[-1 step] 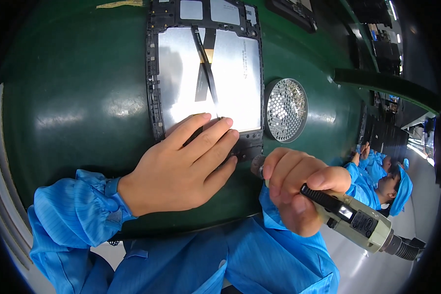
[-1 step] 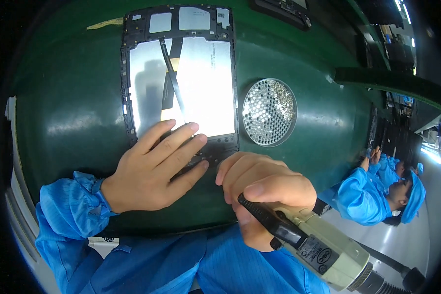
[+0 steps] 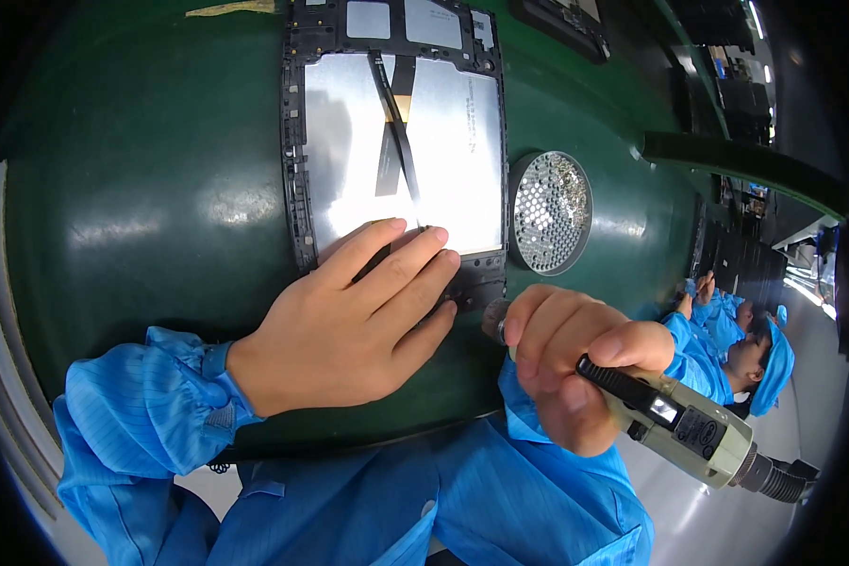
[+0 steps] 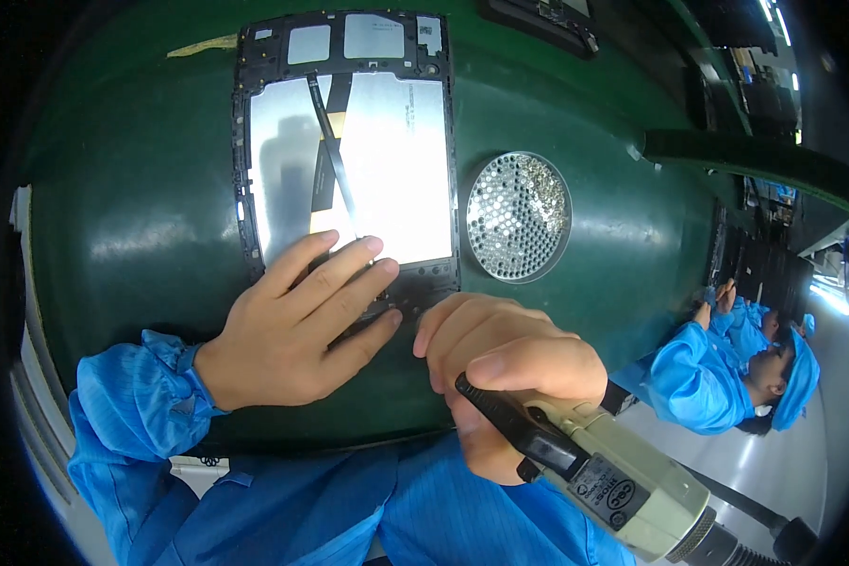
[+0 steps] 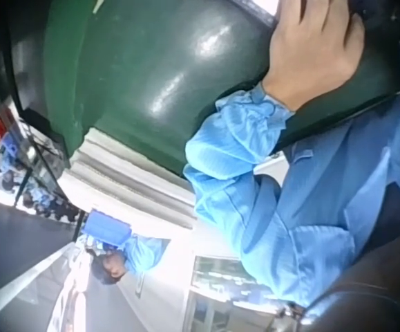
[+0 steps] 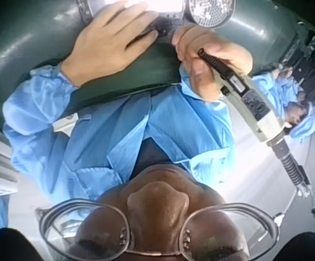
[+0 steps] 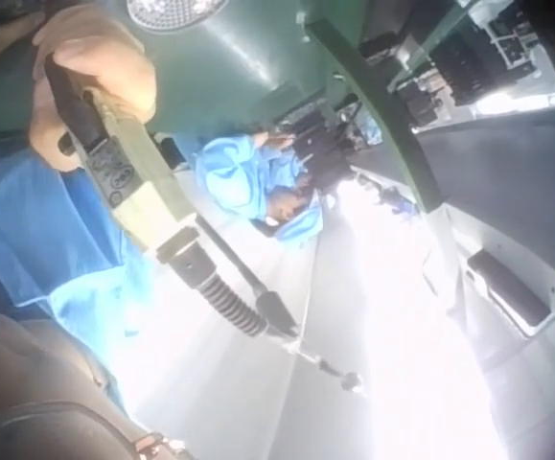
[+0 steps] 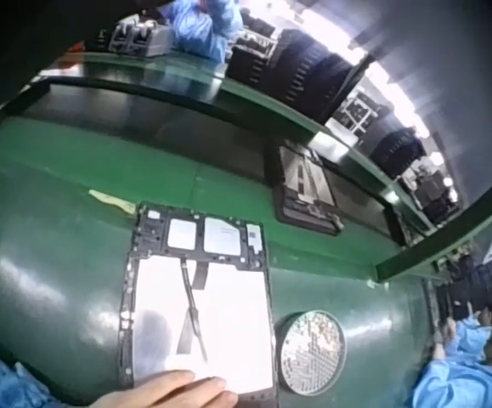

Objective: The person assembles tablet frames on an assembly line by taking frames from a conveyor, aligning ribbon cables and components by hand, driving screws into the frames using an electric screwdriver, and returning the assembled units back to the conveyor.

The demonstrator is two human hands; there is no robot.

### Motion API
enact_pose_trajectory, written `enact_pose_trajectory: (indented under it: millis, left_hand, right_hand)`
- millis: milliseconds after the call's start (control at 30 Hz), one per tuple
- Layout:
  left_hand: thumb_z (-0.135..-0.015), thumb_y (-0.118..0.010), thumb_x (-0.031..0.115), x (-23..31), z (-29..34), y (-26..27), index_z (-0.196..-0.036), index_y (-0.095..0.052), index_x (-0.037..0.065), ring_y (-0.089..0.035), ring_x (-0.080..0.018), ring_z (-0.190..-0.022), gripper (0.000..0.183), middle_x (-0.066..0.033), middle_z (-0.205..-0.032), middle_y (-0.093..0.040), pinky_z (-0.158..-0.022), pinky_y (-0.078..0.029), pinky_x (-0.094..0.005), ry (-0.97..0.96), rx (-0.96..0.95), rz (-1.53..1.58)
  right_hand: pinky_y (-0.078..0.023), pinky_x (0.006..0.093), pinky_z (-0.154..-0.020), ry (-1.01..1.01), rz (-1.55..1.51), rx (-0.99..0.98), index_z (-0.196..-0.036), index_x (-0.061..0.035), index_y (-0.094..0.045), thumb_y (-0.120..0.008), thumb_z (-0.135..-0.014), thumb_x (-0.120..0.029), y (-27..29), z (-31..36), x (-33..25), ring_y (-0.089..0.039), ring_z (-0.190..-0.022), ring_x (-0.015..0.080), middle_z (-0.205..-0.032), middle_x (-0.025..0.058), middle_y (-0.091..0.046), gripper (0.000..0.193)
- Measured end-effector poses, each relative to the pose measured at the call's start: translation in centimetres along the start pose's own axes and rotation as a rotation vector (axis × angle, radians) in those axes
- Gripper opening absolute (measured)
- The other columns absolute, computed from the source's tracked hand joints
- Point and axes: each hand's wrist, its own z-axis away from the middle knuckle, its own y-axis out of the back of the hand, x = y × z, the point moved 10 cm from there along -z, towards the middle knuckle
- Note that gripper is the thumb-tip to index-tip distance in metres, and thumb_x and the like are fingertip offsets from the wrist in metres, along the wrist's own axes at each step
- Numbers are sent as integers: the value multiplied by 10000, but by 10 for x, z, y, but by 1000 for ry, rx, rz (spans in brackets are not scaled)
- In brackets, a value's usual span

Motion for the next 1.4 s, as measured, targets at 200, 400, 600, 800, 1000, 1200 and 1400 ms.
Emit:
enact_pose_trajectory:
  millis: [200, 400, 600, 800, 1000, 1200, 1400]
  left_hand:
    - [-724, -633, 141, 1, 0, -2, -899, -684, 74, -558, -329, -1120, 194, -175, -1137, -608, -970, -414, -463, 5, 0, 10]
    - [-727, -647, 140, 1, -1, -1, -891, -685, 61, -550, -330, -1125, 186, -170, -1135, -609, -972, -410, -475, -2, -13, 13]
    - [-699, -654, 113, 3, -2, 2, -933, -688, 66, -510, -353, -1175, 241, -182, -1186, -566, -985, -404, -494, -32, -63, -5]
    - [-636, -671, 82, 8, -10, -6, -982, -666, 36, -484, -410, -1178, 349, -203, -1171, -535, -951, -427, -535, -25, -125, 57]
    - [-694, -689, 71, 16, -25, -8, -1061, -641, 42, -503, -384, -1141, 371, -181, -1085, -536, -961, -419, -527, 17, -163, -35]
    - [-710, -707, 89, 21, -26, -11, -1032, -640, 18, -495, -389, -1156, 337, -180, -1096, -545, -979, -404, -525, -42, -137, -44]
    - [-724, -709, 90, 20, -23, -12, -1022, -639, 14, -514, -376, -1145, 316, -177, -1089, -561, -969, -422, -509, -36, -127, -11]
  right_hand:
    - [-437, 364, -584, 2, -7, -17, -1085, -60, -451, -584, -839, -82, -2, 1, 2, -497, -555, 180, -653, 59, -493, 280]
    - [-487, 391, -595, 83, -103, -17, -1026, 18, -497, -607, -713, 63, 0, 1, 2, -545, -556, 204, -652, 106, -544, 335]
    - [-494, 369, -629, 142, -128, 104, -1057, 60, -481, -531, -732, 126, 5, 6, 0, -553, -597, 193, -685, 120, -547, 336]
    - [-496, 403, -758, -2, -250, 232, -1076, -23, -458, -588, -822, -9, 48, 18, -6, -562, -699, 205, -770, 123, -572, 286]
    - [-440, 375, -630, 75, 90, 466, -1054, -11, -463, -573, -752, -43, 118, 20, -16, -488, -580, 181, -659, 77, -489, 324]
    - [-496, 329, -607, 163, 57, 634, -1021, 23, -520, -541, -724, 69, 179, 44, 1, -555, -605, 178, -726, 93, -539, 301]
    - [-497, 326, -601, 132, 132, 764, -995, 17, -543, -556, -740, 58, 199, 54, 4, -556, -584, 168, -718, 92, -555, 259]
